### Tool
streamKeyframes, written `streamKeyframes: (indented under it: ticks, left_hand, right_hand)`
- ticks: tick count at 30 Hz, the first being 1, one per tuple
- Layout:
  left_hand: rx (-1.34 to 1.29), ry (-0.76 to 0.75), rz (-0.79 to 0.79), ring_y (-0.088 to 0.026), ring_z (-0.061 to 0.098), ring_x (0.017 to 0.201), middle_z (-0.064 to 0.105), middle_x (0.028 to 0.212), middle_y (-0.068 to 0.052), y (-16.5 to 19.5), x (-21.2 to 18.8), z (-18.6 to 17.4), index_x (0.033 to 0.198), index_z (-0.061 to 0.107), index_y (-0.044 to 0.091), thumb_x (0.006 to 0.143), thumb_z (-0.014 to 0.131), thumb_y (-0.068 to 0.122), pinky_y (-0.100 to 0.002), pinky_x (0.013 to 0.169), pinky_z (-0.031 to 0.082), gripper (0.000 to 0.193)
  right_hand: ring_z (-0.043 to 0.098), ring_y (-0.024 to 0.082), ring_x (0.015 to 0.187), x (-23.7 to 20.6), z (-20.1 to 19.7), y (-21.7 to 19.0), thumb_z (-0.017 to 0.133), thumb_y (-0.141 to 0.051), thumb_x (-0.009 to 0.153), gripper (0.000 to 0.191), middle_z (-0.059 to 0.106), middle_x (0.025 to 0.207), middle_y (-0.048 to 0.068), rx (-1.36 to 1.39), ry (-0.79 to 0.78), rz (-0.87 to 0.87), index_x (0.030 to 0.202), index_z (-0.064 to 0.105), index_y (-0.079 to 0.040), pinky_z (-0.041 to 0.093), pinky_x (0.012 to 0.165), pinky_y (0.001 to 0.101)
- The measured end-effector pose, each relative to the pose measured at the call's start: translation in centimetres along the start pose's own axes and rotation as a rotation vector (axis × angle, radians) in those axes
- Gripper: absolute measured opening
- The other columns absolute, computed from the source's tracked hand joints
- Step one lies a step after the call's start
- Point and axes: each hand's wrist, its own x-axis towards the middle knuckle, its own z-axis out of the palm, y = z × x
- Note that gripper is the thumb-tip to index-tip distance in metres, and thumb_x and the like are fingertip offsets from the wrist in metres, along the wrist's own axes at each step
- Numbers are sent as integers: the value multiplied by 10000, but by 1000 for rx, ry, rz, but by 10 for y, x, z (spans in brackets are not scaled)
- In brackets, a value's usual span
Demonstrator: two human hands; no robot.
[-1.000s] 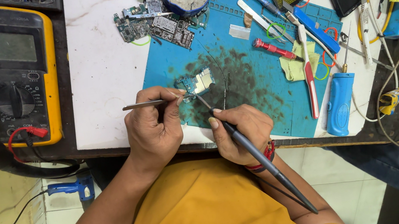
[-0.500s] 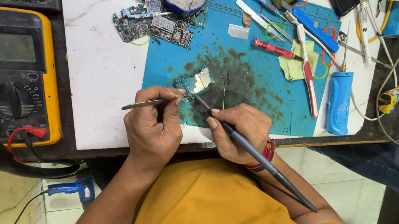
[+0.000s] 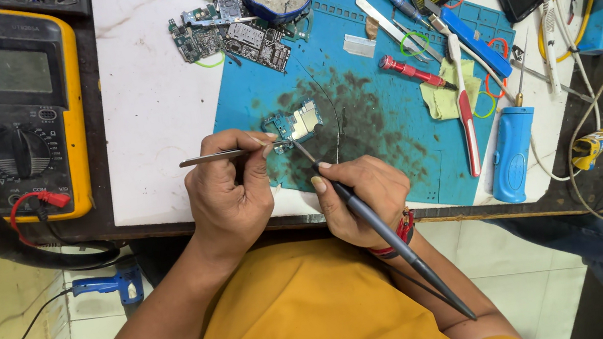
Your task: The person solders a small circuit board on a workbench, holding the board with a metal tool in one hand while applying a soldering iron and solder wire to its contacts. They reposition the board and continue soldering different points, with other phone boards and repair tools spread on the mat.
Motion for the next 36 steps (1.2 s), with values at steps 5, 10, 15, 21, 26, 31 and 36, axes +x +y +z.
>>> streamKeyframes:
  ticks: [5,10,15,21,26,31,36]
  left_hand:
    - [25,-9,-15,-143,748,879,750,1040,-139,-1,1,-1,1127,509,1,1060,627,-17,-253,761,618,137]
    - [15,-9,-9,-139,743,876,747,1036,-137,-1,1,0,1123,507,3,1061,629,-15,-251,753,616,138]
    - [22,-5,-24,-130,739,859,754,1034,-133,-1,0,-1,1125,509,5,1058,634,-15,-248,740,606,144]
    - [21,-2,-21,-130,739,865,751,1041,-134,0,0,0,1130,504,4,1058,633,-17,-249,750,607,150]
    - [21,-7,-23,-132,741,862,753,1037,-131,0,0,0,1125,505,5,1057,634,-18,-250,749,611,148]
    - [18,-10,-10,-144,751,894,747,1040,-134,0,1,-1,1128,503,4,1062,630,-15,-256,772,619,144]
    - [19,-5,-18,-148,751,893,750,1030,-135,0,1,-1,1124,509,1,1058,633,-17,-259,770,615,142]
  right_hand:
    - [677,230,644,0,0,-1,796,7,870,171,709,802,107,-9,-3,0,987,671,-7,501,594,310]
    - [676,232,645,0,0,0,792,5,871,168,709,802,109,-8,-1,-2,988,673,-6,501,594,314]
    - [679,232,652,0,0,0,789,-1,877,164,710,807,109,-3,-3,-5,991,672,-8,506,601,314]
    - [674,231,642,0,0,-1,792,-1,871,163,710,803,109,-10,-5,3,984,676,-8,499,593,314]
    - [677,229,647,1,0,-1,789,4,876,161,712,811,108,-5,-5,2,987,674,-6,503,599,312]
    - [676,226,644,1,0,-1,796,2,875,163,714,812,109,-6,-1,-5,984,675,-4,501,593,309]
    - [674,229,648,1,0,0,802,-3,872,169,712,810,110,-19,-7,-1,989,680,-1,504,596,310]
